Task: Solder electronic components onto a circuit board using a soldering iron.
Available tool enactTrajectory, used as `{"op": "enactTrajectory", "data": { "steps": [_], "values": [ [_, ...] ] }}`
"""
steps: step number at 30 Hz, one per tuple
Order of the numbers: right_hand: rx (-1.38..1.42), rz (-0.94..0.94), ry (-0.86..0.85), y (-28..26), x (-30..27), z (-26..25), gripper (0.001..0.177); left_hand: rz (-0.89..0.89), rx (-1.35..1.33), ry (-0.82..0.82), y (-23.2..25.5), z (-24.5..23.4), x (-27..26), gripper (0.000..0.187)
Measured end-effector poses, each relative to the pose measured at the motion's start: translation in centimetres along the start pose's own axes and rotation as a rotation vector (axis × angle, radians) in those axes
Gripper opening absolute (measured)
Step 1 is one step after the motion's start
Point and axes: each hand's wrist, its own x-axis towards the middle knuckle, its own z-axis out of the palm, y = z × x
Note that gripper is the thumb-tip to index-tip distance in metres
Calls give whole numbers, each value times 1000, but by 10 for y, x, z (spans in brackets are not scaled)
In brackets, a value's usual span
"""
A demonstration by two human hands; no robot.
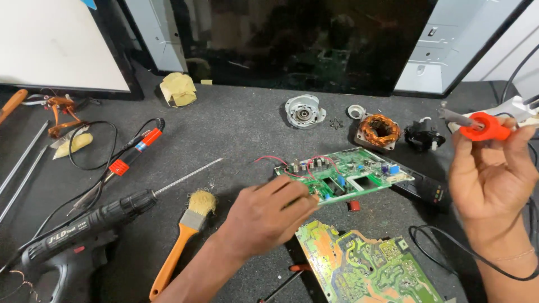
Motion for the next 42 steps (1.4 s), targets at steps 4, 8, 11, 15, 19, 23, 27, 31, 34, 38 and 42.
{"op": "enactTrajectory", "data": {
  "steps": [4,8,11,15,19,23,27,31,34,38,42],
  "values": [
    [-24,-12,42,1,3,-6,34,-17,-184,-73,2,-4,4,19],
    [-77,-26,64,5,1,-3,28,-123,-340,-212,0,-8,6,32],
    [-97,-20,39,5,0,-3,26,-173,-431,-209,3,-13,11,37],
    [-116,-16,32,5,1,-4,26,-361,-492,-170,4,-20,19,19],
    [-98,-19,50,6,0,-2,26,-313,-349,-217,-1,-10,11,20],
    [-140,11,21,8,-1,-1,25,-216,-183,-310,2,1,6,18],
    [-114,-2,59,12,-5,8,26,-207,-137,-364,6,6,4,11],
    [-114,8,72,15,-9,14,27,-196,-141,-318,6,13,1,13],
    [-131,8,80,14,-8,11,27,-241,-214,-264,6,17,-1,12],
    [-147,17,45,13,-6,5,25,-346,-291,-221,8,17,2,16],
    [-184,20,6,13,-7,6,23,-425,-345,-187,6,17,2,14]
  ]
}}
